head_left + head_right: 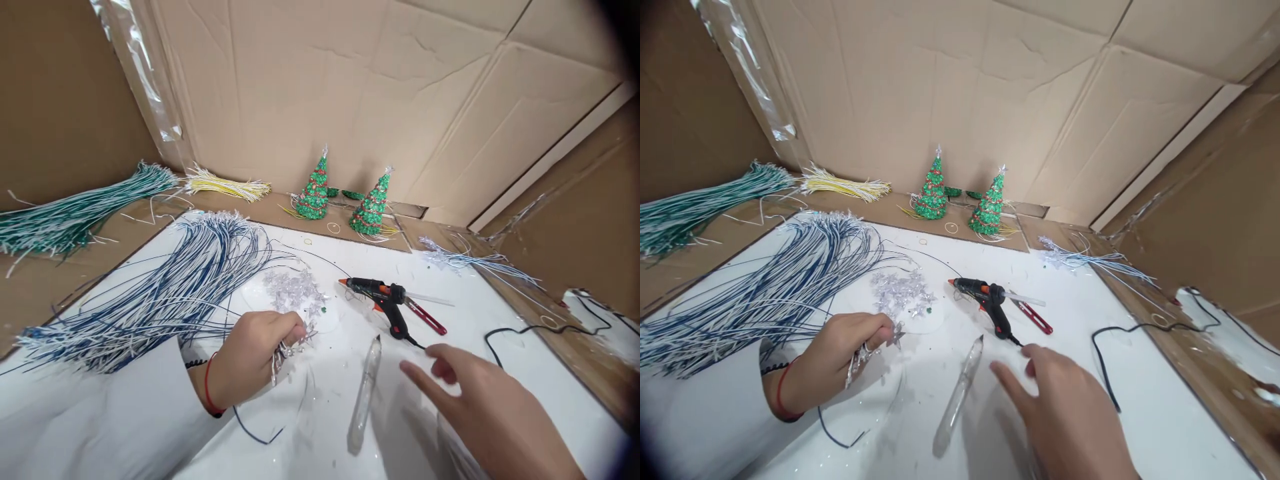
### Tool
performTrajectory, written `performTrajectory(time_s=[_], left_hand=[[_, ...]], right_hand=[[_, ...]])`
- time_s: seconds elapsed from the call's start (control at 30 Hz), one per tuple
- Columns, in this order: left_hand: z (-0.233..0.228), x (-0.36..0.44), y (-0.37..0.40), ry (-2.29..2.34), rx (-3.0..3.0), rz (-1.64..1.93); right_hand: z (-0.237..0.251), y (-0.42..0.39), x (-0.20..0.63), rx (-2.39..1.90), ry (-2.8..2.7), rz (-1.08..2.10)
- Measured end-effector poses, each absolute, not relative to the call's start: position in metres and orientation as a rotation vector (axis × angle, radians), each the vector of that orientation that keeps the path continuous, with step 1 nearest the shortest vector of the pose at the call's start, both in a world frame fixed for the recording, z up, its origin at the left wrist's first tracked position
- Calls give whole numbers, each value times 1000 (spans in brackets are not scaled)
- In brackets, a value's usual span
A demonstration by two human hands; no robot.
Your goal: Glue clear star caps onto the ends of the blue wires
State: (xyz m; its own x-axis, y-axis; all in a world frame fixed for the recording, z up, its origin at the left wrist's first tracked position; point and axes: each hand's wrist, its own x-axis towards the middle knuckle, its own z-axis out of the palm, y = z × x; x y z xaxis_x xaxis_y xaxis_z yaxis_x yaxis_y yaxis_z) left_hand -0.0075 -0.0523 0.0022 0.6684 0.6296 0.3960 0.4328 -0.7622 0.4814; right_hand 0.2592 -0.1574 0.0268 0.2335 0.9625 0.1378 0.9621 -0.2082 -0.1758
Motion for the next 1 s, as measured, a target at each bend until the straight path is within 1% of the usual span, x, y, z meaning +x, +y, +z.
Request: performTrajectory(time_s=[0.1,0.13,0.27,0.37,0.47,0.6,0.77,1.0], left_hand=[[2,-8,-55,812,2520,788],[2,-8,-55,808,2517,787],[1,-8,-53,795,2503,759],[1,-9,-51,802,2491,779],[2,-10,-51,797,2466,790],[4,-9,-50,844,2414,720],[2,-7,-48,933,2405,568],[-2,-4,-51,887,2435,488]], right_hand=[[41,-161,232,-1915,-1981,491],[42,-156,220,-1777,-1974,597],[27,-117,176,-1367,-1812,816],[9,-96,159,-1195,-1635,959],[-1,-91,159,-1122,-1483,999],[2,-92,172,-1055,-1383,1007],[4,-97,175,-931,-1552,1002],[-12,-105,161,-1069,-1478,1113]])
